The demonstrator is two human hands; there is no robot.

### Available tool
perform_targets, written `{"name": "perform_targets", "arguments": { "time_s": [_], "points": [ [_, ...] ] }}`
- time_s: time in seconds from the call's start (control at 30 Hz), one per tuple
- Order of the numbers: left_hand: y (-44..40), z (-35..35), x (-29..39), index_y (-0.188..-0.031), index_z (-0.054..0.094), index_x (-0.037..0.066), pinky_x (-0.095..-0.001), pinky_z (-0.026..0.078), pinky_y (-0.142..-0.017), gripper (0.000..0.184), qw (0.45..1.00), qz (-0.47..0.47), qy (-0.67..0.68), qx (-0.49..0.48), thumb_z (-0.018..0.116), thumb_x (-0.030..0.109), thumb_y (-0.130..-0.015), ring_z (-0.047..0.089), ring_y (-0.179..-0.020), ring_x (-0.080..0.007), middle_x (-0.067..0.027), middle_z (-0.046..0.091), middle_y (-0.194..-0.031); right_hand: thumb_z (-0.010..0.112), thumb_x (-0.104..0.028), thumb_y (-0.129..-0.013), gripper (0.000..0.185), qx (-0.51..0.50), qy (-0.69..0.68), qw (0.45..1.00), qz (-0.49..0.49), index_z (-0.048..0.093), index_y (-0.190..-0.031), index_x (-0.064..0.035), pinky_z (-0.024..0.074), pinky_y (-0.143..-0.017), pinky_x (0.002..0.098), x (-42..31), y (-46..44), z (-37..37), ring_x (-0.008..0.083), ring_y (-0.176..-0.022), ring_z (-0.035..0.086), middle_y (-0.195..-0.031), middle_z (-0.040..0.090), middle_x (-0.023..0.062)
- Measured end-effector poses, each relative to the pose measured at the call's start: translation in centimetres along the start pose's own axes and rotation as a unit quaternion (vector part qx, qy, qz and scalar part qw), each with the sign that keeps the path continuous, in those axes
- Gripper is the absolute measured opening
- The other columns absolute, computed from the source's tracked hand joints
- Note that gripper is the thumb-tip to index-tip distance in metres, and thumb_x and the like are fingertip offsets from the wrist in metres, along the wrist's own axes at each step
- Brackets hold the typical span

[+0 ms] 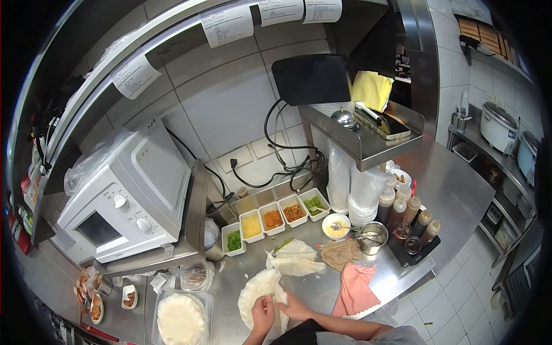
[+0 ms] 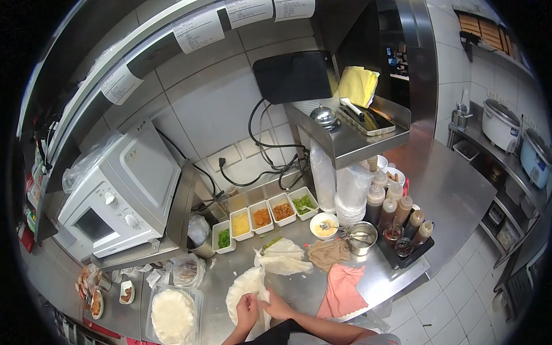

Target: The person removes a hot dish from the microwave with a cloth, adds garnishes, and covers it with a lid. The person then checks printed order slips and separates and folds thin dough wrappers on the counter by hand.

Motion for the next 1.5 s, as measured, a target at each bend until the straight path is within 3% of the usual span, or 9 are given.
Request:
{"name": "perform_targets", "arguments": {
  "time_s": [0.23,0.33,0.5,0.6,0.8,1.0,1.2,1.4,1.5],
  "points": [
    [0.2,0.8,0.0,-0.088,0.059,-0.003,-0.0228,0.044,-0.061,0.019,1.0,-0.009,0.017,-0.015,0.054,0.014,-0.093,0.052,-0.067,-0.0067,-0.0032,0.06,-0.073,0.056,-0.032,-0.086,0.07,-0.035,-0.021,0.997,-0.058,0.028,-0.133,0.012,0.0322,-0.103,0.0372,2.3,-0.9,2.2,0.0377,-0.125,0.041,-0.13,0.042,0.0318],
    [0.1,0.3,0.4,-0.085,0.059,-0.003,-0.0229,0.043,-0.059,0.019,1.0,-0.004,-0.004,-0.014,0.054,0.013,-0.093,0.05,-0.065,-0.0065,-0.0025,0.059,-0.071,0.056,-0.019,-0.088,0.056,-0.038,-0.052,0.995,-0.071,0.031,-0.133,0.0045,0.0313,-0.103,0.0338,-0.4,0.1,1.0,0.0244,-0.121,0.043,-0.128,0.046,0.0176],
    [-0.3,-1.4,0.0,-0.083,0.059,-0.003,-0.0218,0.041,-0.056,0.019,0.996,0.043,-0.055,0.052,0.054,0.012,-0.092,0.047,-0.06,-0.0061,-0.0008,0.057,-0.067,0.056,-0.018,-0.089,0.057,0.0,-0.03,0.994,-0.107,0.03,-0.134,0.0041,0.0323,-0.101,0.0334,0.0,-0.2,1.1,0.0233,-0.118,0.044,-0.128,0.046,0.0157],
    [0.0,-2.5,-0.3,-0.09,0.06,-0.005,-0.026,0.045,-0.061,0.02,0.997,-0.011,-0.062,0.05,0.054,0.014,-0.093,0.054,-0.065,-0.0112,-0.0069,0.062,-0.071,0.056,-0.018,-0.089,0.054,-0.017,-0.044,0.993,-0.104,0.032,-0.134,0.002,0.0336,-0.1,0.0326,0.8,-0.5,1.7,0.0216,-0.116,0.045,-0.127,0.048,0.0137],
    [0.4,-0.6,1.5,-0.103,0.056,-0.003,-0.0244,0.045,-0.079,0.023,0.987,0.004,0.155,-0.041,0.05,0.018,-0.095,0.056,-0.087,-0.0104,-0.0085,0.063,-0.094,0.054,-0.018,-0.091,0.048,-0.113,-0.12,0.98,-0.109,0.037,-0.132,0.0,0.0354,-0.098,0.0315,-3.0,0.3,2.0,0.0185,-0.114,0.046,-0.124,0.05,0.0103],
    [0.7,-0.5,-2.2,-0.102,0.059,-0.002,-0.0227,0.047,-0.075,0.02,0.948,-0.129,0.287,-0.052,0.056,0.016,-0.092,0.058,-0.081,-0.0084,-0.0055,0.064,-0.092,0.054,-0.018,-0.092,0.047,-0.137,-0.148,0.972,-0.123,0.038,-0.132,0.0,0.0366,-0.097,0.0313,-5.0,1.4,1.3,0.0165,-0.112,0.046,-0.123,0.05,0.0083],
    [-0.5,-2.4,-2.4,-0.084,0.063,0.0,-0.0196,0.043,-0.06,0.012,0.977,-0.094,0.189,-0.014,0.065,0.012,-0.086,0.053,-0.061,-0.0038,-0.0013,0.064,-0.073,0.053,-0.018,-0.093,0.045,-0.153,-0.174,0.97,-0.069,0.039,-0.132,-0.0009,0.0403,-0.092,0.0306,-4.2,1.3,1.3,0.0138,-0.107,0.048,-0.121,0.051,0.0061],
    [0.6,-3.7,-0.7,-0.087,0.061,0.0,-0.0203,0.044,-0.061,0.012,0.995,-0.048,0.047,0.069,0.06,0.012,-0.089,0.053,-0.063,-0.0043,-0.0026,0.064,-0.075,0.053,-0.019,-0.093,0.045,-0.157,-0.165,0.968,-0.104,0.039,-0.132,-0.0008,0.0415,-0.09,0.0304,-5.0,1.3,1.7,0.0131,-0.106,0.049,-0.12,0.052,0.0062],
    [-0.1,-3.1,0.8,-0.087,0.06,-0.001,-0.0222,0.047,-0.064,0.015,0.979,-0.009,0.188,0.075,0.054,0.012,-0.093,0.057,-0.068,-0.0076,-0.0049,0.064,-0.081,0.053,-0.021,-0.093,0.046,-0.184,-0.125,0.969,-0.105,0.039,-0.131,-0.0005,0.0416,-0.09,0.0304,-6.3,1.2,2.4,0.0132,-0.106,0.049,-0.12,0.053,0.007]
  ]
}}
Point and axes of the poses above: each hand's wrist, its own y-axis away from the middle knuckle, its own z-axis out of the palm, x = y × z, the point moved 6 cm from there along -y, towards the middle knuckle
